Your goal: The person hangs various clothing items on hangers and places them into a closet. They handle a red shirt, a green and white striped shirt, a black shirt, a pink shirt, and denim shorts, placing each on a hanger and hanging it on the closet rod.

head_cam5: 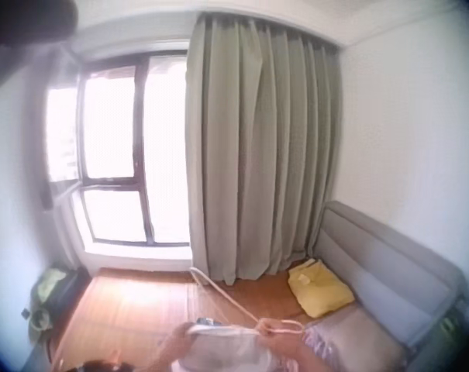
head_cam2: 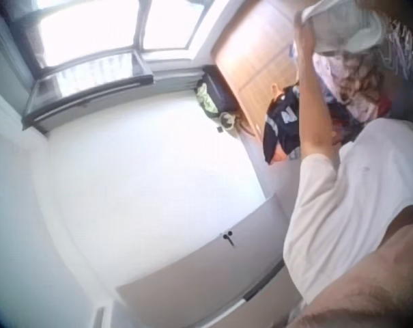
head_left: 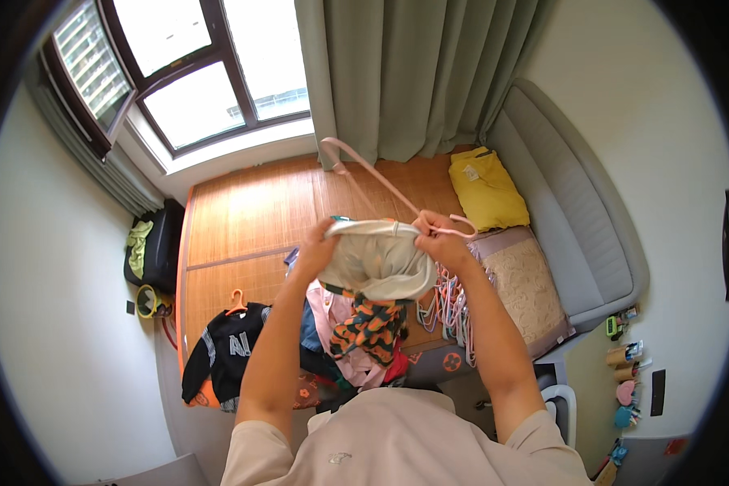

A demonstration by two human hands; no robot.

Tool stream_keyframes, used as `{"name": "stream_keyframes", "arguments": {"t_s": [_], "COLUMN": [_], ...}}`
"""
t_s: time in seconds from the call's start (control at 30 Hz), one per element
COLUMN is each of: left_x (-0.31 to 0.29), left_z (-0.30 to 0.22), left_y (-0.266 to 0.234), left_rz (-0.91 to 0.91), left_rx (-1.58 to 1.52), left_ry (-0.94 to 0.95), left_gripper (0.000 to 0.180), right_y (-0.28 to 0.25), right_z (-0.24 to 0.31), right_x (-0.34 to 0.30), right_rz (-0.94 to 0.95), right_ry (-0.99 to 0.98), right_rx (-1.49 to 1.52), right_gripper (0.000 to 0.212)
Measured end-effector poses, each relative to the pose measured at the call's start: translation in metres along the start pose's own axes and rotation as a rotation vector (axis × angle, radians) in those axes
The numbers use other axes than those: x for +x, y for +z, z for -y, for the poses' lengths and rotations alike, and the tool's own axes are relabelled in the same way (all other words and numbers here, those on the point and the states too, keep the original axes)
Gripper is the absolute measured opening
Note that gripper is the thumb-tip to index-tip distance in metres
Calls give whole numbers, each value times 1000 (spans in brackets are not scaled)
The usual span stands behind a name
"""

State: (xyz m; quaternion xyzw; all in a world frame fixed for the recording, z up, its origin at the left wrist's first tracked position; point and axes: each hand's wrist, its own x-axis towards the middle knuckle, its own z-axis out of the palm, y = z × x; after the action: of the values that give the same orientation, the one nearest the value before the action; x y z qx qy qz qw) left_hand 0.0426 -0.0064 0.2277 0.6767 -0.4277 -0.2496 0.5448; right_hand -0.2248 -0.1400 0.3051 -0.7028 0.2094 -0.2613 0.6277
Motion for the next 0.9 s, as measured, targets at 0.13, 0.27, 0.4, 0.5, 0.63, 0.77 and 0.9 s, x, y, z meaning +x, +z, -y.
{"name": "stream_keyframes", "arguments": {"t_s": [0.13,0.27,0.4,0.5,0.63,0.77,0.9], "left_x": [6,1,-7,-18,-30,-32,-60], "left_z": [-103,-144,-139,-153,-156,-129,-84], "left_y": [-34,-55,-88,-104,-120,-165,-181], "left_rz": [114,180,138,227,82,35,180], "left_rx": [-4,-222,-332,-414,-640,54,594], "left_ry": [-19,-64,-134,-105,-147,-83,-263], "left_gripper": [23,30,27,28,23,35,51], "right_y": [4,27,66,96,127,102,75], "right_z": [13,-10,-26,-54,-64,-58,-27], "right_x": [-6,6,18,22,34,64,74], "right_rz": [-203,-144,183,272,179,-345,-395], "right_ry": [-46,46,350,242,66,17,-309], "right_rx": [110,150,398,308,202,-10,-144], "right_gripper": [25,33,28,28,37,35,28]}}
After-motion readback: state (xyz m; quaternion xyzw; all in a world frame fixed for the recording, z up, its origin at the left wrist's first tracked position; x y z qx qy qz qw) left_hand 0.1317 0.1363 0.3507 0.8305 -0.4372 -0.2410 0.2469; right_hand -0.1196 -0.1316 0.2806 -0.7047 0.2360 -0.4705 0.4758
